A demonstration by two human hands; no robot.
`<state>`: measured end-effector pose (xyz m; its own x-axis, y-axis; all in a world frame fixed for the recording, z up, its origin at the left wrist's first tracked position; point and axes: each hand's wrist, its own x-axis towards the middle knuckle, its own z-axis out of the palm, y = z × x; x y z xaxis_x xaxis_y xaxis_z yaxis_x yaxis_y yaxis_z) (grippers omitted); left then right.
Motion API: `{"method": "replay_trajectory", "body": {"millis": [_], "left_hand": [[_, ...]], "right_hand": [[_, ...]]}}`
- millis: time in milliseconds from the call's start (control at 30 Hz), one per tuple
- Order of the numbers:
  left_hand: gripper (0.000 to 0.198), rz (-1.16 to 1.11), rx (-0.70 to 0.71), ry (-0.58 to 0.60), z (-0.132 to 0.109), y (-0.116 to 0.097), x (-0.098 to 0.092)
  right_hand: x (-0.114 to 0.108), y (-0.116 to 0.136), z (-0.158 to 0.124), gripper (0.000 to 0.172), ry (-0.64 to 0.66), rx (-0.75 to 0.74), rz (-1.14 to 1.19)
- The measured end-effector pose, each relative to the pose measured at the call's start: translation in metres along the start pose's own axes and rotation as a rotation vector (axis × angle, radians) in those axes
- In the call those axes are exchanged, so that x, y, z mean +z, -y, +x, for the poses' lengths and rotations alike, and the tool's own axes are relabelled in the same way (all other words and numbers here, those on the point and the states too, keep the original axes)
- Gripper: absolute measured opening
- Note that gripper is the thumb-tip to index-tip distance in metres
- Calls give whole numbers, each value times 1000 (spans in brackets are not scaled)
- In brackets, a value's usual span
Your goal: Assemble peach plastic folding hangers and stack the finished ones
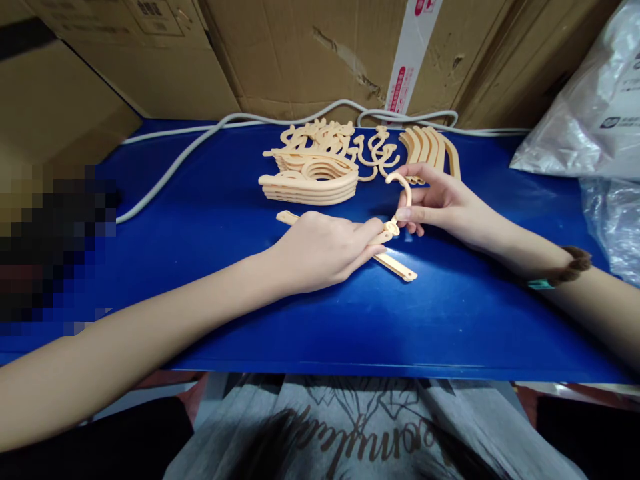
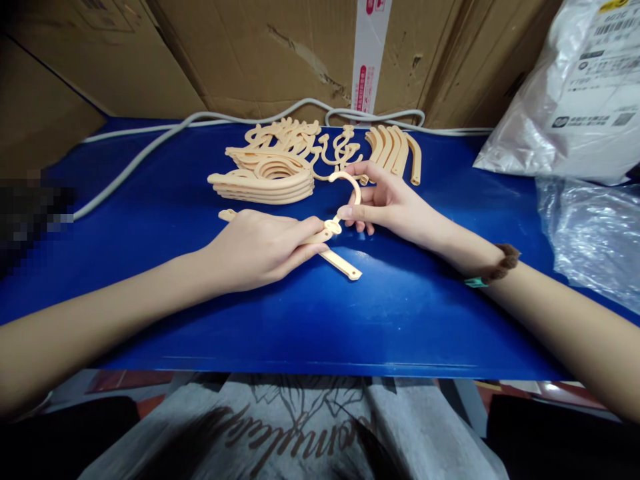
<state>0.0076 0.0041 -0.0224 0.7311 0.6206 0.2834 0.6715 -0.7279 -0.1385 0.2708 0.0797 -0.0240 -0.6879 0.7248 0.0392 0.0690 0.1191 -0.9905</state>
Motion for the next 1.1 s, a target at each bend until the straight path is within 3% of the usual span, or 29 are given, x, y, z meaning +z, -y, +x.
{"method": "replay_trajectory", "body": {"millis": [467, 800, 1100], "left_hand": [[41, -16, 8, 80, 3, -3, -4], [39, -45, -31, -114, -1, -4, -1], [41, -52, -26, -141, -2, -3, -1]], "right_hand": [[-2, -1, 0, 65, 4, 7, -13], [-2, 0, 0, 66, -61, 6, 41], [-2, 0, 1, 69, -58, 15, 99]]}}
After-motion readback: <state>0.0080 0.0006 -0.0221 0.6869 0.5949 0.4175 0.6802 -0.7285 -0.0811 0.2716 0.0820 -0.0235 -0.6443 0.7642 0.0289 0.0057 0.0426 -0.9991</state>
